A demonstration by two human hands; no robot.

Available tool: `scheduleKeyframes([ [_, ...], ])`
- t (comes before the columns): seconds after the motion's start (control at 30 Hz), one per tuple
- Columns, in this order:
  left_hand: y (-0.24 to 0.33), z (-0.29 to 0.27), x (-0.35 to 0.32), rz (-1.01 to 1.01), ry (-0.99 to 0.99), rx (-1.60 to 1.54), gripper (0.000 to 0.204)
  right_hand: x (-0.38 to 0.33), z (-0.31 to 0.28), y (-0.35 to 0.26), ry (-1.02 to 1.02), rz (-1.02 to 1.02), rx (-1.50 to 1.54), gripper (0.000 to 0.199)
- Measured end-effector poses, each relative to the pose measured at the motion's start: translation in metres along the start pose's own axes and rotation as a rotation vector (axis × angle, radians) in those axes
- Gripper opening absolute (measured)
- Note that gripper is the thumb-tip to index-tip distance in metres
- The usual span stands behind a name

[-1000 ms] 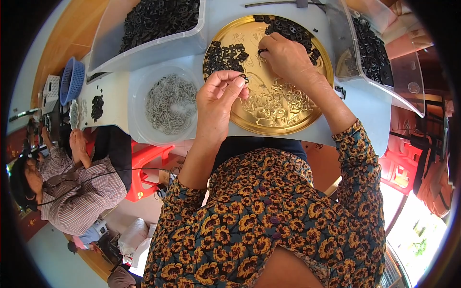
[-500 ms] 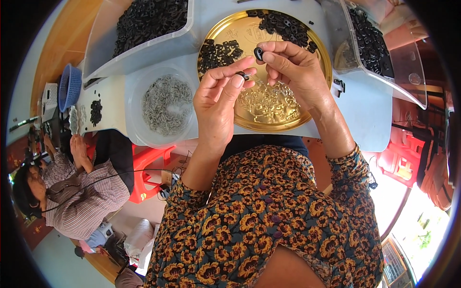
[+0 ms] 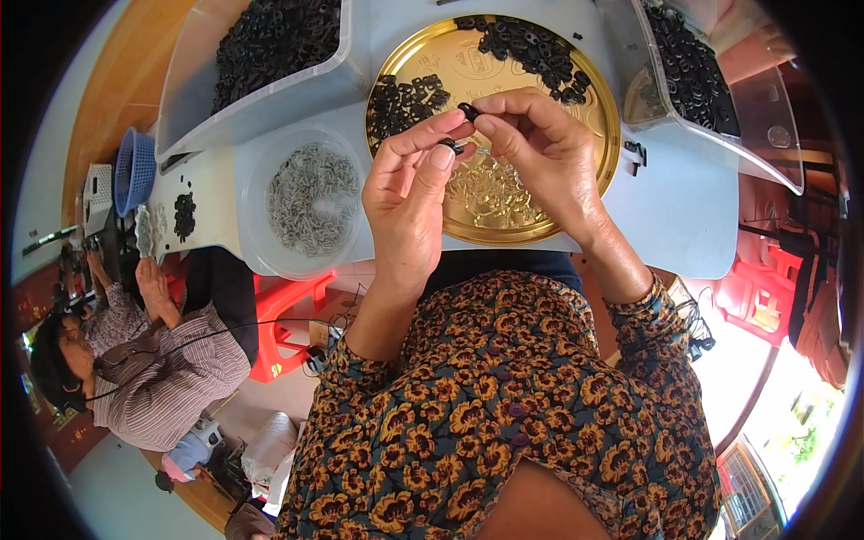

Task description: The person sorts and inspects small black plastic or rubber components by hand on a gold tray.

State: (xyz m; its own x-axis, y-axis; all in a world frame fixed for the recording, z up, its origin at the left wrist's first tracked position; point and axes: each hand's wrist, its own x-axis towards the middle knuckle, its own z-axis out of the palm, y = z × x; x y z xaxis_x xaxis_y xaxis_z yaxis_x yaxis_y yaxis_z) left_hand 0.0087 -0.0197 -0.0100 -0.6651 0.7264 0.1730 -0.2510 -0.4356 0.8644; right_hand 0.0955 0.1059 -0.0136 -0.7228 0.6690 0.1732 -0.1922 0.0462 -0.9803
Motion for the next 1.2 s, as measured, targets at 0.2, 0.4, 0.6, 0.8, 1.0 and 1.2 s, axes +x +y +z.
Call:
scheduleKeyframes([
  [0.2, -0.002, -0.003, 0.001, -0.007, 0.006, -0.013, 0.020, 0.001, -0.005, 0.001, -0.083, 0.229, 0.294, 0.017],
  [0.4, -0.002, -0.003, 0.001, -0.024, -0.003, -0.066, 0.019, 0.001, -0.005, 0.005, -0.104, 0.197, 0.371, 0.017],
  [0.6, -0.004, -0.004, 0.002, -0.065, 0.004, -0.120, 0.016, 0.000, -0.006, 0.004, -0.082, 0.182, 0.344, 0.023],
  [0.8, -0.004, -0.004, 0.004, -0.129, 0.000, -0.156, 0.017, -0.003, -0.010, 0.009, -0.103, 0.208, 0.345, 0.026],
  [1.0, -0.006, -0.005, 0.005, -0.172, 0.023, -0.169, 0.016, -0.004, -0.010, 0.010, -0.083, 0.211, 0.317, 0.026],
  [1.2, -0.007, -0.007, 0.008, -0.184, 0.069, -0.177, 0.015, -0.009, -0.007, 0.009, -0.032, 0.197, 0.178, 0.026],
])
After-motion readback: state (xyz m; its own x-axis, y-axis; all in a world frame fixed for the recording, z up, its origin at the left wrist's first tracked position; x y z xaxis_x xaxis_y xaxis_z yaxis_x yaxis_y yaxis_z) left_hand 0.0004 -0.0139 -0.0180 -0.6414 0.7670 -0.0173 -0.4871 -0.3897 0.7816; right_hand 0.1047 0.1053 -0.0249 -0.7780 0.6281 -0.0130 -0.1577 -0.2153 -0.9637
